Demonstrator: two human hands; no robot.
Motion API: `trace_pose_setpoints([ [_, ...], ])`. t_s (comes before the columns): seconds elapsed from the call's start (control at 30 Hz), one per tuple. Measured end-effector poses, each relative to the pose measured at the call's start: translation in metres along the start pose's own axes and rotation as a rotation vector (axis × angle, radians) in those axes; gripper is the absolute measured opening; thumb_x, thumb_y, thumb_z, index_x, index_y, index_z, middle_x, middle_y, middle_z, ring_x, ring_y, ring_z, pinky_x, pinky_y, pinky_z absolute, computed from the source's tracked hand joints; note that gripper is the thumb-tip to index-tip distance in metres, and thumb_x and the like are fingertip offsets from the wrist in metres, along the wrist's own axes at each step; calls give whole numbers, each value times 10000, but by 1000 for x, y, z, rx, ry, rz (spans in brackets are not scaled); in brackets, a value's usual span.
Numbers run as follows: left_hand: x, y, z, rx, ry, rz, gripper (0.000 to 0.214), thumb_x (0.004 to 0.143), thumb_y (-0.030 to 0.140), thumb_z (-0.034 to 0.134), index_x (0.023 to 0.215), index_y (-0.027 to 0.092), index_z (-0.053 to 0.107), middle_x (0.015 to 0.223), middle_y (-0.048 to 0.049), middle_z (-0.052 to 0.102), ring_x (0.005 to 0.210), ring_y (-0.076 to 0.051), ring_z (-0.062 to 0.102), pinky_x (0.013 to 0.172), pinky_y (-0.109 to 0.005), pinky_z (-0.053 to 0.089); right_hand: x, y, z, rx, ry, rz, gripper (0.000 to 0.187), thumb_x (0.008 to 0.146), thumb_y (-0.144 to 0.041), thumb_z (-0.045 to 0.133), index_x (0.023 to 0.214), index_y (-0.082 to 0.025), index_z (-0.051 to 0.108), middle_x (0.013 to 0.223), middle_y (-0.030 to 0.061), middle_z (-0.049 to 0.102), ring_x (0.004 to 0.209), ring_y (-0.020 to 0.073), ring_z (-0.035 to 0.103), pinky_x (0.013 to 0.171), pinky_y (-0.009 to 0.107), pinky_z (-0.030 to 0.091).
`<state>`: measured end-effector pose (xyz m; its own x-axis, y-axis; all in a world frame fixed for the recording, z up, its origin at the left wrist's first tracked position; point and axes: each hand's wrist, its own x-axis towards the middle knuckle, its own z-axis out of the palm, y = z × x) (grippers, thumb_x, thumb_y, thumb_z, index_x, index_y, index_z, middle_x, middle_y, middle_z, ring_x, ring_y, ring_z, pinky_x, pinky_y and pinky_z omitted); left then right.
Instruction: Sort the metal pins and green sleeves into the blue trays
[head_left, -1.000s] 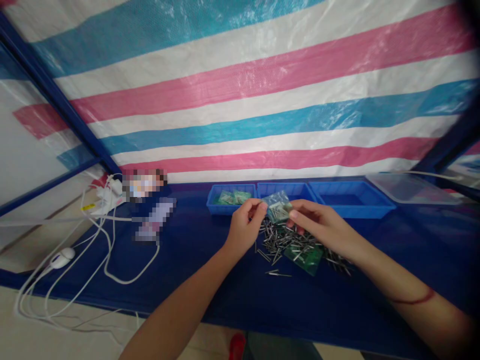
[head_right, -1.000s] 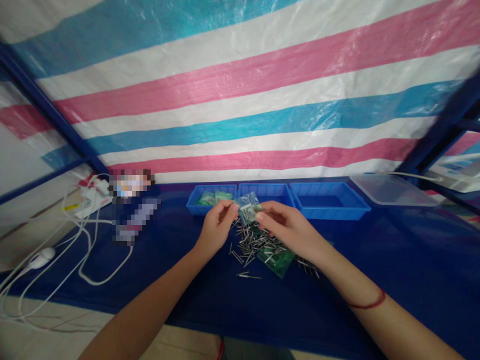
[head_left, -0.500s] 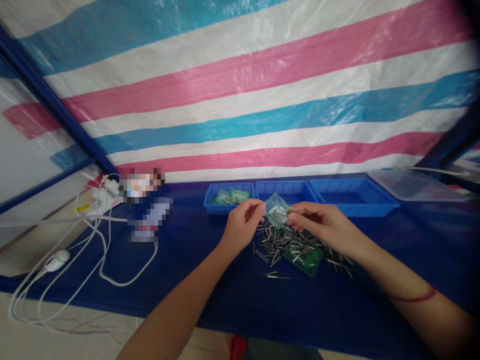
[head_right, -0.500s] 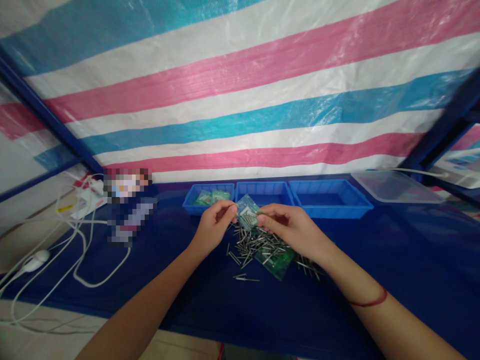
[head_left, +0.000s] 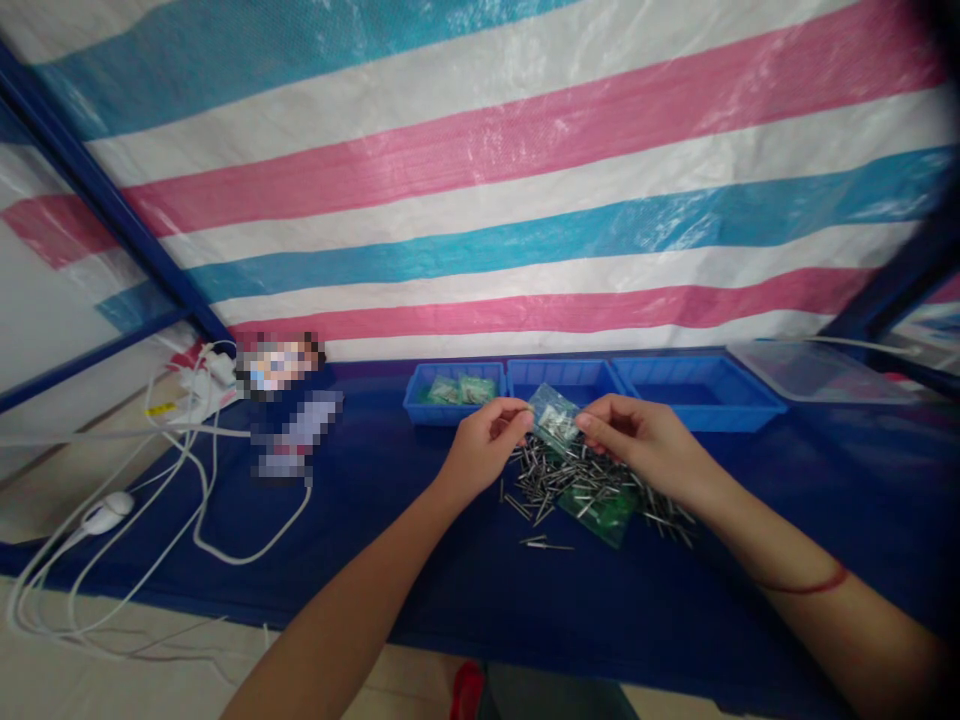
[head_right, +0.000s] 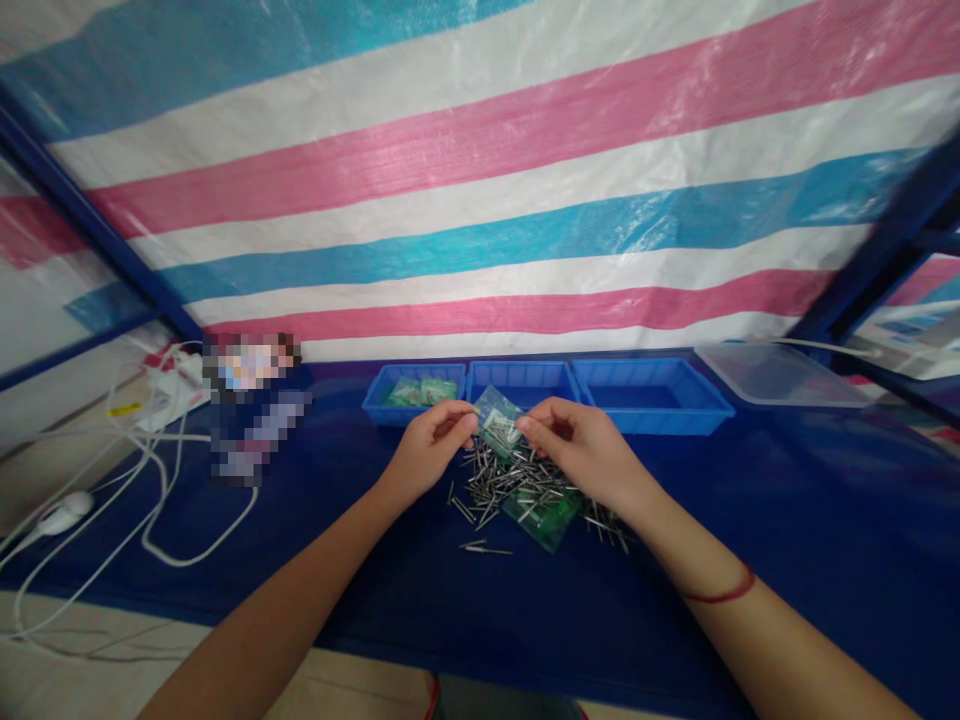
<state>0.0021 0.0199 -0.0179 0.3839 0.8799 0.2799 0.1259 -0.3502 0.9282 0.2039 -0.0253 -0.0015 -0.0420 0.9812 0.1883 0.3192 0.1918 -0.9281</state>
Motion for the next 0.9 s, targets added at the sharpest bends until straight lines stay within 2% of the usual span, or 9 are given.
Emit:
trace_pose_setpoints([
  [0.1, 0, -1, 0, 7, -10, -19, 229, 845, 341, 580, 949, 143, 633, 751, -20, 642, 644, -117, 589, 629, -232, 489, -1, 2, 2, 1, 8, -45, 353, 770, -541, 633, 730, -191, 606, 606, 0, 580, 517, 117, 487, 466, 245, 391],
  [0.27, 1, 2, 0, -46, 32, -19, 266, 831, 354, 605, 980, 138, 645, 691, -12, 647, 544, -92, 546, 552, -210, 449, -1, 3, 7, 191, 19, 55, 358, 773, -534, 633, 895, -197, 625, 641, 3, 623, 494, 120, 530, 410, 236, 402],
  [0.43, 2, 7, -1, -120, 57, -56, 294, 805, 353, 633, 993, 129, 657, 656, -16, 667, 436, -55, 468, 453, -182, 391, -2, 3, 11, 382, 84, 105, 335, 733, -456, 713, 935, -195, 656, 664, 8, 659, 513, 122, 572, 469, 255, 471],
  [0.53, 1, 11, 0, -130, 59, -76, 321, 808, 387, 629, 1004, 134, 654, 627, -17, 673, 385, -48, 439, 406, -181, 356, -4, 2, 13, 455, 90, 132, 309, 727, -428, 728, 924, -197, 668, 751, 31, 694, 569, 129, 607, 521, 266, 505],
  [0.63, 0, 15, 0, -171, 64, -63, 314, 810, 396, 624, 975, 130, 653, 691, -40, 695, 430, -61, 506, 454, -195, 411, -5, 0, 14, 502, 91, 146, 285, 759, -440, 697, 915, -201, 679, 840, 53, 709, 666, 147, 643, 567, 266, 527],
  [0.73, -1, 15, 2, -204, 59, -33, 282, 825, 389, 605, 910, 125, 654, 769, -51, 692, 539, -81, 576, 556, -213, 471, -5, 0, 14, 476, 106, 103, 278, 784, -445, 669, 936, -214, 688, 810, 45, 698, 732, 164, 649, 589, 265, 535],
  [0.9, -3, 6, 7, -129, 40, -8, 213, 785, 308, 661, 922, 145, 649, 801, -27, 660, 639, -107, 597, 620, -230, 489, -3, 3, 16, 283, 151, -40, 244, 759, -402, 699, 932, -232, 672, 731, 12, 668, 638, 146, 616, 550, 267, 517],
])
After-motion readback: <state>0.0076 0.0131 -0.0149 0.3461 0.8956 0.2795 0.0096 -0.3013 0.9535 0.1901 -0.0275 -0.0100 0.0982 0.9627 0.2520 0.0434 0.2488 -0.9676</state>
